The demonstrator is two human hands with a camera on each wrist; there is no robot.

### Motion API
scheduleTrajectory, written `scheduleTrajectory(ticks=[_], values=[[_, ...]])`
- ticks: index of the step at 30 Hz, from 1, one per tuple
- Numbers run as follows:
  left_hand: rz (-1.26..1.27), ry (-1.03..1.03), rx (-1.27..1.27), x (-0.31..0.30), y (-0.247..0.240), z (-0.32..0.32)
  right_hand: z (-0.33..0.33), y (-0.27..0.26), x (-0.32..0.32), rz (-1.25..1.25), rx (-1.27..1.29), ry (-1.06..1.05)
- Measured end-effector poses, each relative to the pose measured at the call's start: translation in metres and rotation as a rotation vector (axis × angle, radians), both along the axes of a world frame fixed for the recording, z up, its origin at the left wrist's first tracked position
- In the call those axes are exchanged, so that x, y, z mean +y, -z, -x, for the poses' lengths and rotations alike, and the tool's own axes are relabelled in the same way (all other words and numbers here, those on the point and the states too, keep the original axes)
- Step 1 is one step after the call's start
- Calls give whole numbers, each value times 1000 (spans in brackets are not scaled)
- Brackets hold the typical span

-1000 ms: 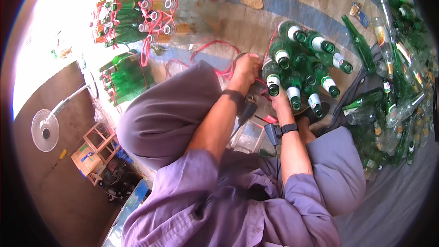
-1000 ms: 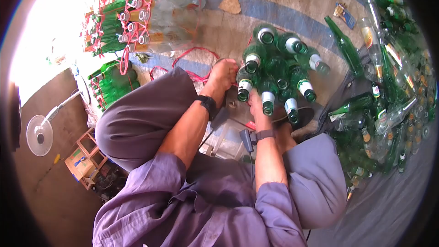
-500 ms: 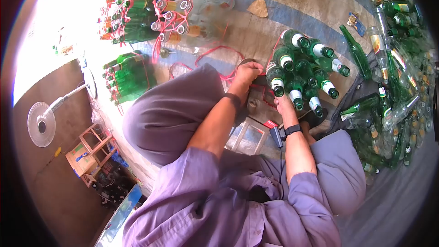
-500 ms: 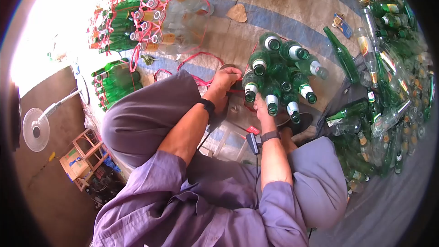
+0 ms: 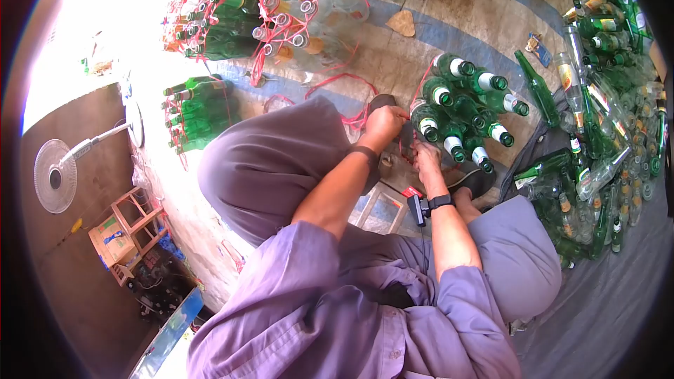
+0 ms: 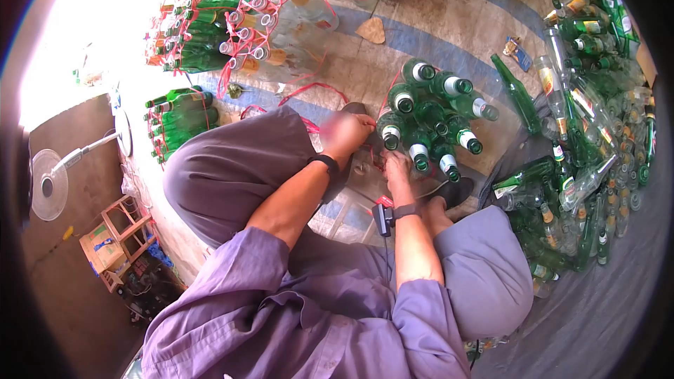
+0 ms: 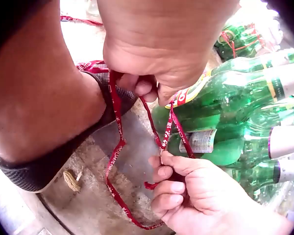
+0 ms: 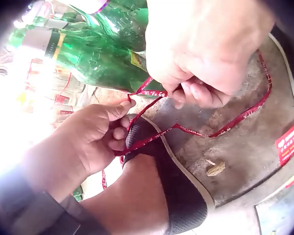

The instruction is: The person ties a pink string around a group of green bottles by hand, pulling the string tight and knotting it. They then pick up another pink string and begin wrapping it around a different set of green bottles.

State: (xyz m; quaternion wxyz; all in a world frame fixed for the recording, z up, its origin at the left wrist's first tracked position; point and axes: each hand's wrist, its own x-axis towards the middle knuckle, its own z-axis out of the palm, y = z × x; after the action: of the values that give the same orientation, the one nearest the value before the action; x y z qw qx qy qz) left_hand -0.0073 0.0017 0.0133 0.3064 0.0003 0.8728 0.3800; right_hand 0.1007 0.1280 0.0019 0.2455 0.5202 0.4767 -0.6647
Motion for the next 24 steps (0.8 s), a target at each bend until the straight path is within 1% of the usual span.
scheduleTrajectory(ticks=[2, 3, 5, 6, 7, 9, 10, 11, 12, 14, 15, 17, 20, 24], values=[[79, -17, -41, 4, 5, -2, -9, 11, -5, 3, 144, -78], [77, -17, -42, 5, 3, -1, -7, 8, -6, 1, 143, -78], [121, 92, 29, 7, -2, 0, 3, -9, -14, 220, 38, 24], [120, 94, 26, 7, -1, -1, 4, -13, -16, 284, 33, 39], [147, 118, 37, 8, 0, -1, 5, -16, -19, 284, 31, 42], [175, 145, 47, 9, -2, 2, 7, -19, -23, 412, 56, 105], [269, 258, 97, 10, -4, 5, 8, -21, -24, 531, 78, 141], [362, 371, 147, 10, -6, 7, 8, -22, -26, 532, 77, 144], [362, 373, 146, 13, -15, 13, 11, -29, -28, 538, 74, 141], [390, 278, -205, 19, -34, 22, 11, -31, -30, 546, 68, 140], [392, 279, -206, 15, -23, 21, 11, -29, -31, 574, 66, 152], [217, 172, -244, 4, 7, 14, 10, -30, -33, 604, 60, 172], [200, 219, -304, 4, 7, 18, 12, -34, -31, 668, 80, 197], [254, 250, -279, 4, 16, 18, 13, -30, -32, 703, 67, 190]])
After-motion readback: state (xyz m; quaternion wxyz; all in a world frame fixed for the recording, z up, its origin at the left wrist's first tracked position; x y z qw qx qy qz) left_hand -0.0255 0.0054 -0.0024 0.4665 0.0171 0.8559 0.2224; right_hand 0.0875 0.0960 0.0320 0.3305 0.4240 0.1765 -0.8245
